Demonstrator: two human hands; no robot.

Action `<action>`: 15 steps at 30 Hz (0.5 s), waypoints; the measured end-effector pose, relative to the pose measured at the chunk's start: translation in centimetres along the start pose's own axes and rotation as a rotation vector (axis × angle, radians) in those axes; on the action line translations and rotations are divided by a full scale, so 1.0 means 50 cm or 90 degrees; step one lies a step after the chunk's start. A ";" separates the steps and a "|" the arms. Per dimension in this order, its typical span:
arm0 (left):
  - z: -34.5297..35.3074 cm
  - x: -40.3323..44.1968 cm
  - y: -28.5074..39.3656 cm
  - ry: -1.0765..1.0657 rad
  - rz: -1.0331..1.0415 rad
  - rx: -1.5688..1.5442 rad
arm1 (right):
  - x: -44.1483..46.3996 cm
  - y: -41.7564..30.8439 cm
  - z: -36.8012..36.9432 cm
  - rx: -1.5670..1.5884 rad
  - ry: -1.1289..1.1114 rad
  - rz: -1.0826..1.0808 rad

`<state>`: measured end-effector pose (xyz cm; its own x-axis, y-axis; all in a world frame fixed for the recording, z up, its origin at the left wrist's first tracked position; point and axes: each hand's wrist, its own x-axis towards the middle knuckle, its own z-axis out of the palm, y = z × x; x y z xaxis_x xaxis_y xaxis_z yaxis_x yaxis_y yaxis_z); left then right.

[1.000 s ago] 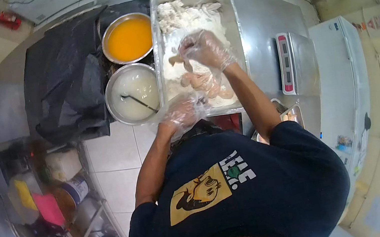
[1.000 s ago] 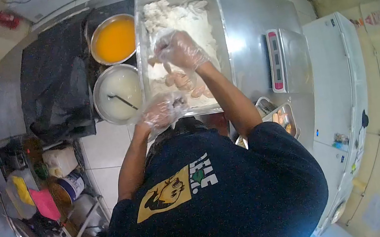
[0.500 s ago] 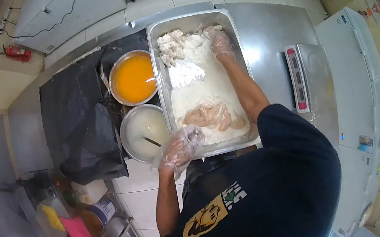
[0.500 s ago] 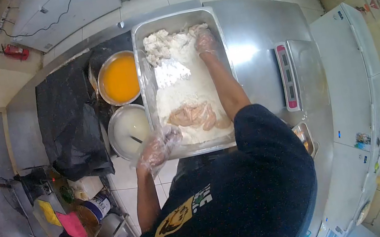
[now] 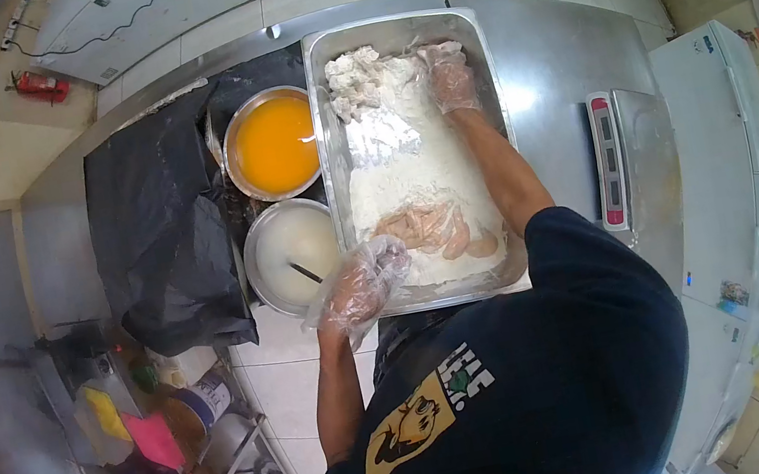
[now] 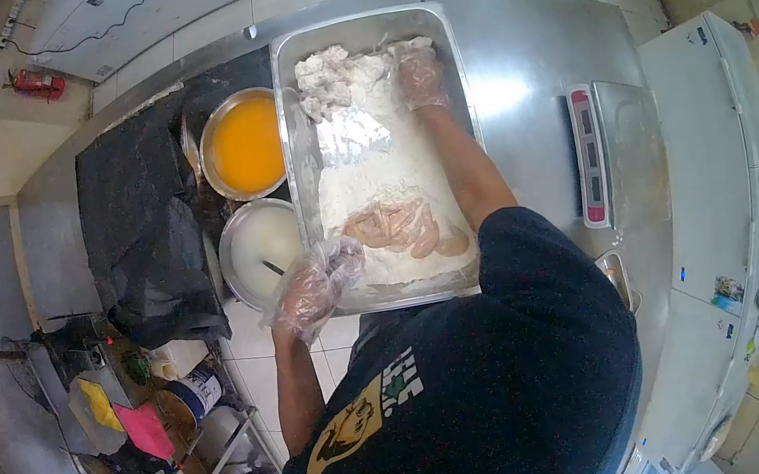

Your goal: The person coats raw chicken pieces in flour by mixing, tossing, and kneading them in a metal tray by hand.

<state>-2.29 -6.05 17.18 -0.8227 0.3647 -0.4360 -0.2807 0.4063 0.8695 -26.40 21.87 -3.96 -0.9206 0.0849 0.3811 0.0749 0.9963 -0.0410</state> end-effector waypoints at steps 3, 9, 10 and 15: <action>0.004 0.003 -0.015 -0.022 0.033 0.036 | 0.018 0.056 0.168 0.115 0.069 -0.030; 0.003 -0.033 -0.011 -0.025 0.033 0.069 | 0.036 -0.010 -0.140 0.358 0.001 0.109; 0.003 -0.040 -0.013 -0.034 0.017 0.090 | 0.047 0.003 -0.103 0.417 0.171 -0.012; 0.008 -0.070 -0.031 -0.025 0.000 0.153 | 0.001 -0.011 -0.223 0.470 -0.206 0.129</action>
<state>1.25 -7.62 17.27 -0.8011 0.3951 -0.4496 -0.1517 0.5926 0.7911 -22.22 21.44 6.35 -0.9894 0.1438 0.0218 0.0846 0.6905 -0.7183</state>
